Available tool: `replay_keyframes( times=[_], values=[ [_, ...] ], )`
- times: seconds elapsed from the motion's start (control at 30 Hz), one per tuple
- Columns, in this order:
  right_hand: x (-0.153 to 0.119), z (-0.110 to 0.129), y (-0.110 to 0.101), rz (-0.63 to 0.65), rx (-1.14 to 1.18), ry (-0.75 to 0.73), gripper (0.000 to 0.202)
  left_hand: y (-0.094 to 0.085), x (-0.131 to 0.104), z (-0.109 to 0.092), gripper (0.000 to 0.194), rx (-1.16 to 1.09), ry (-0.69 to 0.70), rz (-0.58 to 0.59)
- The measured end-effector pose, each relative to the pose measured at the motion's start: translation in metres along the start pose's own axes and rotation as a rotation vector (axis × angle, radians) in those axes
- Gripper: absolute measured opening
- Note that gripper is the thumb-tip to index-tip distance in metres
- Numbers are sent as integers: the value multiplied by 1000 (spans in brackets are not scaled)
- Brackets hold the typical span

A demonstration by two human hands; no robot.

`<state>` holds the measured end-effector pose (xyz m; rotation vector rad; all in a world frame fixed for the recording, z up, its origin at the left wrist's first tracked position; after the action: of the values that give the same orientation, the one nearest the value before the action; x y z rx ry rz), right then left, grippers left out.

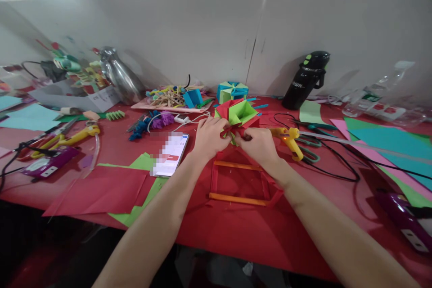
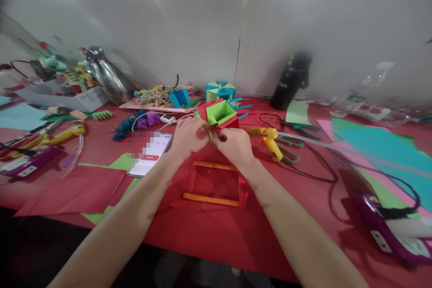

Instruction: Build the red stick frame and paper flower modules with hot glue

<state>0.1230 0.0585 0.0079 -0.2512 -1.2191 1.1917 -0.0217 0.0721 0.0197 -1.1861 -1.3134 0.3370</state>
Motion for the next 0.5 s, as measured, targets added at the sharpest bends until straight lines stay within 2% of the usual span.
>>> replay_keyframes(
  times=[0.4,0.5],
  values=[
    [-2,3,3,11,-18,24,40,-1,0,4,13,-16,-12,62],
    [-3,9,0,101,3,-12,46,-6,0,9,14,3,-27,57]
  ],
)
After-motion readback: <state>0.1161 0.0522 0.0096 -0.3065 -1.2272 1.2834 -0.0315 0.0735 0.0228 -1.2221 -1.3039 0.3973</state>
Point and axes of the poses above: each hand's wrist, its own x-axis towards the middle knuckle, its own y-axis out of the palm, z = x × y, the point moved 6 cm from there along x, towards the middle knuckle, and after that the axes turned 2 degrees about z, right-handed, at the moved point
